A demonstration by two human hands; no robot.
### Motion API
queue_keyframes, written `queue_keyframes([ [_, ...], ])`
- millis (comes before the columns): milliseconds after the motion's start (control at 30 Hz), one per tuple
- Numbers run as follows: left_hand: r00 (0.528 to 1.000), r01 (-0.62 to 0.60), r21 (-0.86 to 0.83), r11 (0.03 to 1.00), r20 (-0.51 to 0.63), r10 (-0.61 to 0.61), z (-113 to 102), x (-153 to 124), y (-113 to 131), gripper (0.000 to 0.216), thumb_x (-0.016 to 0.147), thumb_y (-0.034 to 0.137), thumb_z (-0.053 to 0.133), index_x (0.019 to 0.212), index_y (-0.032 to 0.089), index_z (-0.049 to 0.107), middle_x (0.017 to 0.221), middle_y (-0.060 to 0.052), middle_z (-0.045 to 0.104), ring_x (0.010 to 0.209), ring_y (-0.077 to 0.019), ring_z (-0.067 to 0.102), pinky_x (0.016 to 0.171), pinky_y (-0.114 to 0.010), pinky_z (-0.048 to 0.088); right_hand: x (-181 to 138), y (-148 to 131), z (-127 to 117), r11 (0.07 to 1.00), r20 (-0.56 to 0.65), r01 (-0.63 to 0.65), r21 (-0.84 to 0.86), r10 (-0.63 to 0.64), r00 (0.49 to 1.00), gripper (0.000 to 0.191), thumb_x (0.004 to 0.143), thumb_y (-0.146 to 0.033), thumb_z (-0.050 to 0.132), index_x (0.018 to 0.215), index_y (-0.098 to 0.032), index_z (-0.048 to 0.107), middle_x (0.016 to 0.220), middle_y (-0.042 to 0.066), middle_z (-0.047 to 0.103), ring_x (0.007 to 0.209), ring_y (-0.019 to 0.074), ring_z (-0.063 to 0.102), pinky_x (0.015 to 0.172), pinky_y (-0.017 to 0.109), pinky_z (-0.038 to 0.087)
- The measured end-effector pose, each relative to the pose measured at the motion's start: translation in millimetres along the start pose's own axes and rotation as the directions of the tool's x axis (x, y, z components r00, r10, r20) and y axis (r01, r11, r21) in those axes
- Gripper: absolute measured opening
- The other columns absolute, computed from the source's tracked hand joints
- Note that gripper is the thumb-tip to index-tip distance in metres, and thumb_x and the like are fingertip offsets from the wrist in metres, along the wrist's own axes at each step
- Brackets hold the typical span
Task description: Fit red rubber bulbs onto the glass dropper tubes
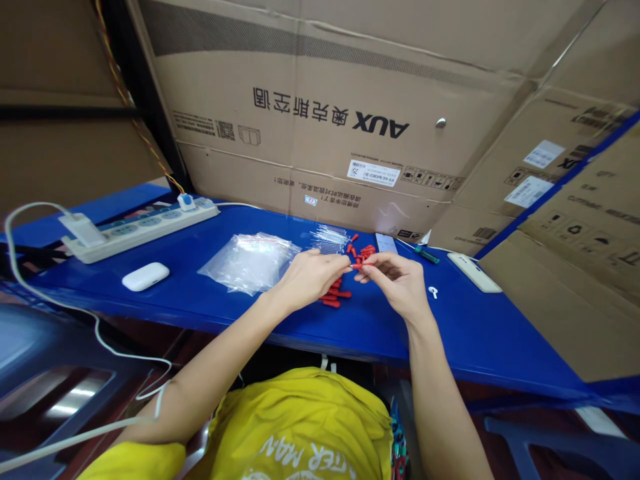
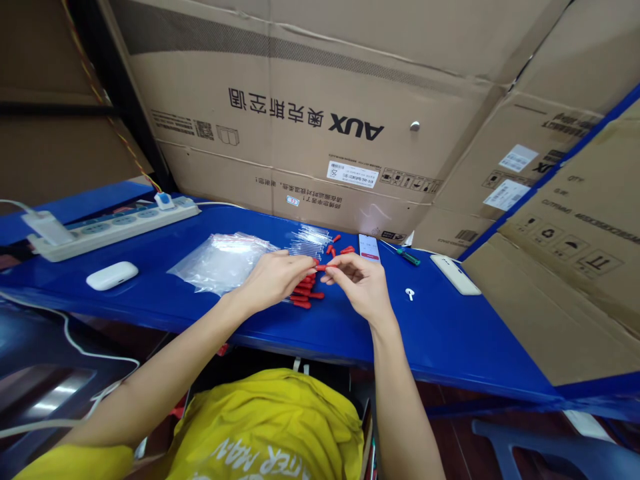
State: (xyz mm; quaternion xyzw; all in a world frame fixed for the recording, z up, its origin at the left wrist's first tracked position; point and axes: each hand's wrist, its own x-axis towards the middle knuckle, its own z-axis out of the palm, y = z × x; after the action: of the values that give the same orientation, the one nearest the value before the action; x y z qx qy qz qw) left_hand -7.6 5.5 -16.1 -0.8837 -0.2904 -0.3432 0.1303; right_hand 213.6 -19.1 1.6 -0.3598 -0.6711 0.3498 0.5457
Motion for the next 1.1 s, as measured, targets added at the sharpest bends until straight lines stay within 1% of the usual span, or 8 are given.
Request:
queue_keyframes([
  [133,1.000,0.019,-0.004,1.000,0.024,-0.019,-1.3,-0.4,0.2,0.039,0.118,0.035,0.035,0.093,0.020,0.062,0.081,0.001,0.073,0.066,-0.0133,0.063,0.069,-0.030,0.042,-0.6,-0.6,0.6,1.000,0.008,0.001,-0.003,-0.001,1.000,0.026,0.087,-0.046,0.088,0.089,-0.022,0.077,0.075,0.003,0.082,0.067,0.0224,0.081,0.069,0.035,0.070],
  [300,1.000,0.014,-0.008,1.000,0.020,-0.014,-1.5,-0.9,-0.4,0.038,0.118,0.034,0.035,0.095,0.020,0.063,0.084,0.000,0.075,0.067,-0.0137,0.064,0.070,-0.030,0.042,-0.5,-0.3,1.0,1.000,0.009,-0.005,-0.008,0.005,1.000,0.028,0.087,-0.047,0.088,0.089,-0.021,0.077,0.075,0.004,0.082,0.067,0.0229,0.082,0.069,0.036,0.070],
  [500,0.999,0.014,-0.019,1.000,0.033,-0.014,-2.0,-0.6,-0.2,0.036,0.117,0.032,0.038,0.095,0.021,0.064,0.082,0.000,0.073,0.068,-0.0139,0.064,0.071,-0.030,0.042,-0.4,0.1,0.5,1.000,0.033,0.004,-0.015,-0.003,0.999,0.025,0.089,-0.045,0.087,0.090,-0.021,0.077,0.075,0.004,0.082,0.068,0.0224,0.081,0.069,0.034,0.069],
  [733,1.000,0.005,-0.026,1.000,0.024,-0.004,-2.7,-0.4,0.4,0.034,0.117,0.029,0.039,0.095,0.021,0.064,0.083,0.000,0.074,0.068,-0.0138,0.063,0.071,-0.031,0.042,-0.4,0.4,-0.1,1.000,0.037,0.000,-0.029,0.001,0.999,0.027,0.089,-0.046,0.086,0.090,-0.021,0.077,0.075,0.004,0.081,0.067,0.0223,0.081,0.070,0.035,0.069],
  [900,0.999,0.022,-0.037,0.999,0.030,-0.021,-3.7,0.4,1.3,0.037,0.117,0.032,0.037,0.094,0.021,0.063,0.078,0.001,0.072,0.066,-0.0142,0.064,0.072,-0.030,0.044,0.9,-0.7,0.7,1.000,0.021,-0.003,0.001,0.002,1.000,0.028,0.088,-0.048,0.087,0.089,-0.022,0.075,0.074,0.003,0.081,0.067,0.0222,0.081,0.070,0.036,0.070],
  [1000,0.997,0.061,-0.024,0.998,0.047,-0.059,-4.0,0.5,1.7,0.039,0.117,0.035,0.035,0.094,0.021,0.063,0.076,0.000,0.072,0.068,-0.0150,0.067,0.074,-0.030,0.045,1.4,0.4,0.3,1.000,0.010,0.007,0.015,-0.007,1.000,0.027,0.087,-0.047,0.088,0.092,-0.024,0.075,0.076,0.002,0.081,0.068,0.0215,0.081,0.071,0.037,0.070],
  [1100,0.993,0.087,0.001,0.996,0.075,-0.087,-4.6,0.6,0.8,0.040,0.118,0.037,0.034,0.097,0.021,0.064,0.080,-0.002,0.074,0.072,-0.0167,0.069,0.073,-0.030,0.046,1.7,3.7,-0.6,1.000,0.030,0.022,0.001,-0.022,0.999,0.030,0.085,-0.047,0.089,0.101,-0.025,0.076,0.084,0.002,0.082,0.075,0.0216,0.081,0.076,0.038,0.069],
])
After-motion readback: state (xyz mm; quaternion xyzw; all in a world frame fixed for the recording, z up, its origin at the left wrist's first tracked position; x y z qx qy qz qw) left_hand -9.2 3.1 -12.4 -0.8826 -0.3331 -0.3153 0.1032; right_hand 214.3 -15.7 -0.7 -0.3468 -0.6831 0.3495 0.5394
